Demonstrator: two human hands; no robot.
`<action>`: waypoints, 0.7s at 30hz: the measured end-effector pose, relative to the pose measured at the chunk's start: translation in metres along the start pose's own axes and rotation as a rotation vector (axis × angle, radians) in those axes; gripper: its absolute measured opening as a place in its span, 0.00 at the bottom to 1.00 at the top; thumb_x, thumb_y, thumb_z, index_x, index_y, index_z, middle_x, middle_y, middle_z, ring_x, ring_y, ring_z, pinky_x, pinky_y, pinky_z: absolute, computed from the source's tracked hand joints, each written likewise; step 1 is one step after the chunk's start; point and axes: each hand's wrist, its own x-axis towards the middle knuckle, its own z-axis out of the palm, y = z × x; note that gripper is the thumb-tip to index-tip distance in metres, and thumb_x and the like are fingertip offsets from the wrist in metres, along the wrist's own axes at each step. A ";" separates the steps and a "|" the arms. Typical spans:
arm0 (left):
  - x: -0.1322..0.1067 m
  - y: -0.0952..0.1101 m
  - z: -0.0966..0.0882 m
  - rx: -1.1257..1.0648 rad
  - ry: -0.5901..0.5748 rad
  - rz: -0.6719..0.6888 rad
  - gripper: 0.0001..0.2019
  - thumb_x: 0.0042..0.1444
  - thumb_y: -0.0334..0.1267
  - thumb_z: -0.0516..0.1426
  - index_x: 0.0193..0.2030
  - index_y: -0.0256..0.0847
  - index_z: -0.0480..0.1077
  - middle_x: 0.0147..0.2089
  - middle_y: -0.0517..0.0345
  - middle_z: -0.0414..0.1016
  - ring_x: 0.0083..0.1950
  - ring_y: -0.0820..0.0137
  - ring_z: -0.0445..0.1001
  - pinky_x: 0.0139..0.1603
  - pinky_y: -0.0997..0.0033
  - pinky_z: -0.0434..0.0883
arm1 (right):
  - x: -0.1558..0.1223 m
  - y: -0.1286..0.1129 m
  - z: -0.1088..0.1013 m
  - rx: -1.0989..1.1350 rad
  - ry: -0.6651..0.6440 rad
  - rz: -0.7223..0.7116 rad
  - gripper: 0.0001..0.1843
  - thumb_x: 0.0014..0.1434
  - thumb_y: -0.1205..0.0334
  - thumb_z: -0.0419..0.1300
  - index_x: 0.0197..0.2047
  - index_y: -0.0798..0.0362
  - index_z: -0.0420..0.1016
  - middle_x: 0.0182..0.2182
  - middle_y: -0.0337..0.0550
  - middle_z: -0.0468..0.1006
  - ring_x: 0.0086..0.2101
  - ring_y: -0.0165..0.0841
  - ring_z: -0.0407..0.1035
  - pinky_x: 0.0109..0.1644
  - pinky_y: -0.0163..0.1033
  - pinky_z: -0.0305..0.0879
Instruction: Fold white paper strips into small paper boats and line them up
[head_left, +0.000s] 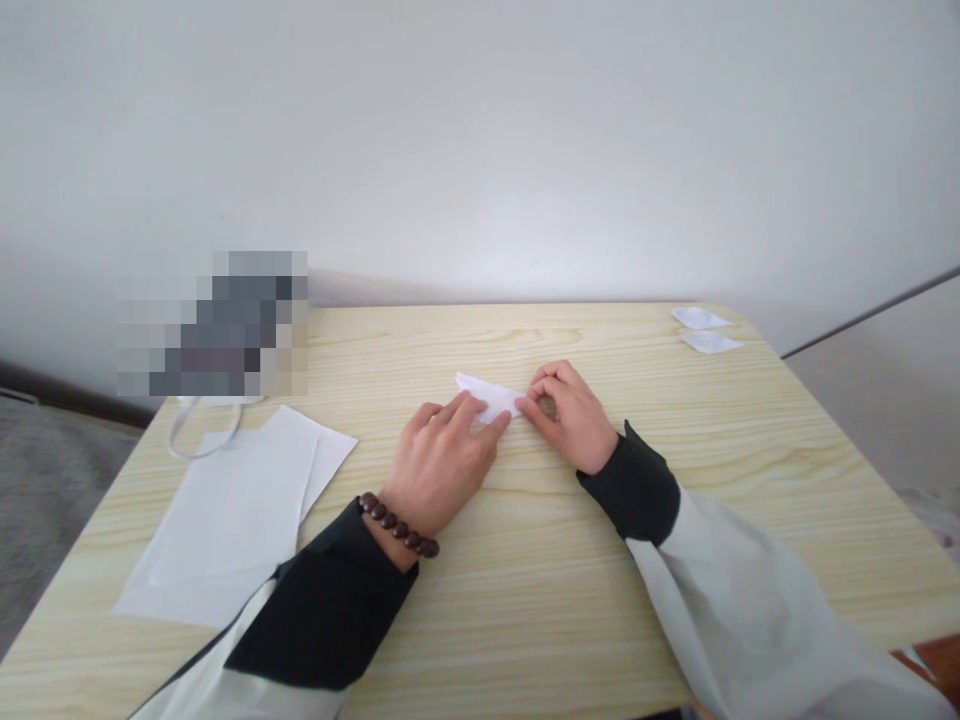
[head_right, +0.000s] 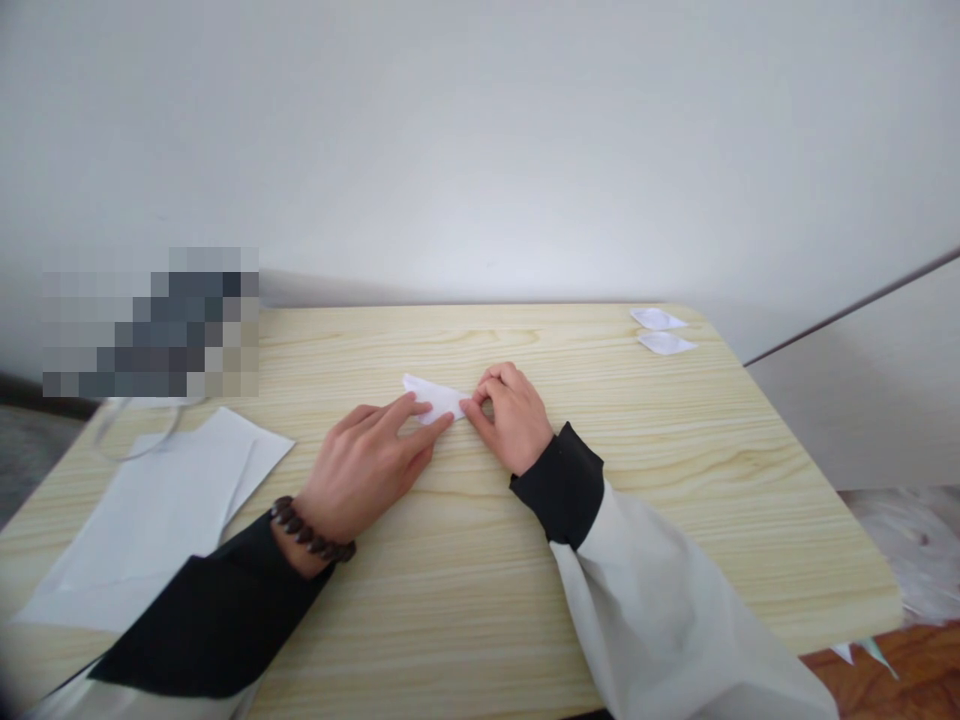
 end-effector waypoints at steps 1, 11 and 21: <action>0.000 0.000 0.000 0.000 -0.001 -0.001 0.13 0.56 0.31 0.54 0.46 0.46 0.73 0.45 0.52 0.76 0.41 0.64 0.75 0.40 0.62 0.68 | 0.000 0.000 0.000 0.003 -0.004 0.002 0.07 0.58 0.61 0.56 0.29 0.52 0.66 0.35 0.47 0.68 0.39 0.37 0.65 0.46 0.46 0.65; 0.000 0.001 0.000 0.039 0.016 0.004 0.13 0.55 0.31 0.55 0.46 0.47 0.73 0.44 0.55 0.76 0.39 0.66 0.75 0.39 0.64 0.68 | 0.001 0.001 0.001 -0.004 0.001 -0.016 0.07 0.58 0.62 0.56 0.28 0.52 0.65 0.34 0.46 0.69 0.39 0.37 0.65 0.46 0.45 0.65; 0.000 0.002 0.000 0.076 -0.012 0.004 0.12 0.56 0.32 0.54 0.46 0.46 0.73 0.44 0.56 0.76 0.40 0.66 0.75 0.38 0.64 0.68 | 0.001 0.000 0.001 -0.012 -0.002 -0.017 0.07 0.58 0.62 0.56 0.28 0.51 0.64 0.33 0.45 0.69 0.39 0.38 0.65 0.46 0.46 0.65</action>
